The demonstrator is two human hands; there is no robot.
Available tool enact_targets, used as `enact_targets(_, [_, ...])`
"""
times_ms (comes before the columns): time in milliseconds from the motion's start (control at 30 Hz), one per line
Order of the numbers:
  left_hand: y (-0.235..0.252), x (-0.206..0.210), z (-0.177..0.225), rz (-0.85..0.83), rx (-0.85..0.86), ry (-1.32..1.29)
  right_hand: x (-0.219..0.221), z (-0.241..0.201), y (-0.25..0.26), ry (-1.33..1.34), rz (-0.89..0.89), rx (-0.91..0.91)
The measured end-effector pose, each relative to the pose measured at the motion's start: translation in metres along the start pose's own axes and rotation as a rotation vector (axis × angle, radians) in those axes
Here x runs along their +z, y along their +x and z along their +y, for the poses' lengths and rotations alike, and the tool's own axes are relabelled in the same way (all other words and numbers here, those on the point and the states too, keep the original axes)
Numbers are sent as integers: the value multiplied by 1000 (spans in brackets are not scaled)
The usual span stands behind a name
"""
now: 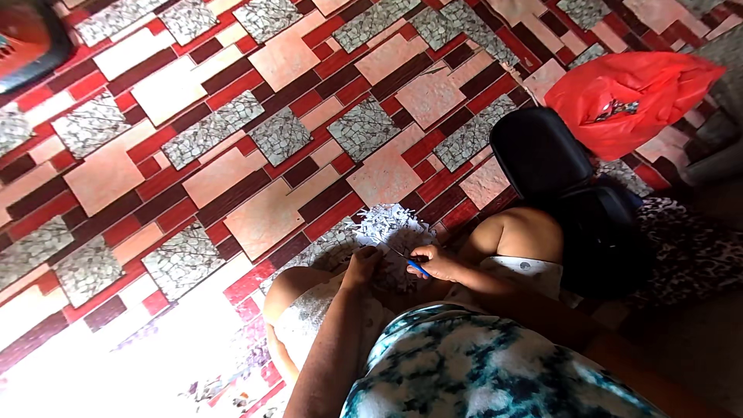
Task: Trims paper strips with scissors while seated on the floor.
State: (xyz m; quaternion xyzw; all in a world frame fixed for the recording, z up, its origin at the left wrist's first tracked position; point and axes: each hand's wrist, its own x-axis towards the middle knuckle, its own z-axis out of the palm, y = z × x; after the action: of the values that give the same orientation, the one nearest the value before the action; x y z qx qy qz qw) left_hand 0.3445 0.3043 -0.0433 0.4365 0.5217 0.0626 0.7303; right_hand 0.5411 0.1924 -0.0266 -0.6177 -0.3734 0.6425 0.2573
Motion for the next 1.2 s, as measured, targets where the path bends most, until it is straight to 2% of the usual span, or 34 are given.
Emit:
enact_targets(267, [2, 0, -1, 57, 17, -53, 2, -1, 1, 67, 18, 38])
enact_targets(467, [2, 0, -1, 106, 9, -87, 2, 0, 1, 77, -65, 63])
enact_targets(633, [2, 2, -2, 69, 22, -56, 3, 4, 3, -1, -96, 2])
enact_targets(1200, [2, 1, -2, 6, 28, 18, 3, 2, 2, 19, -44, 6])
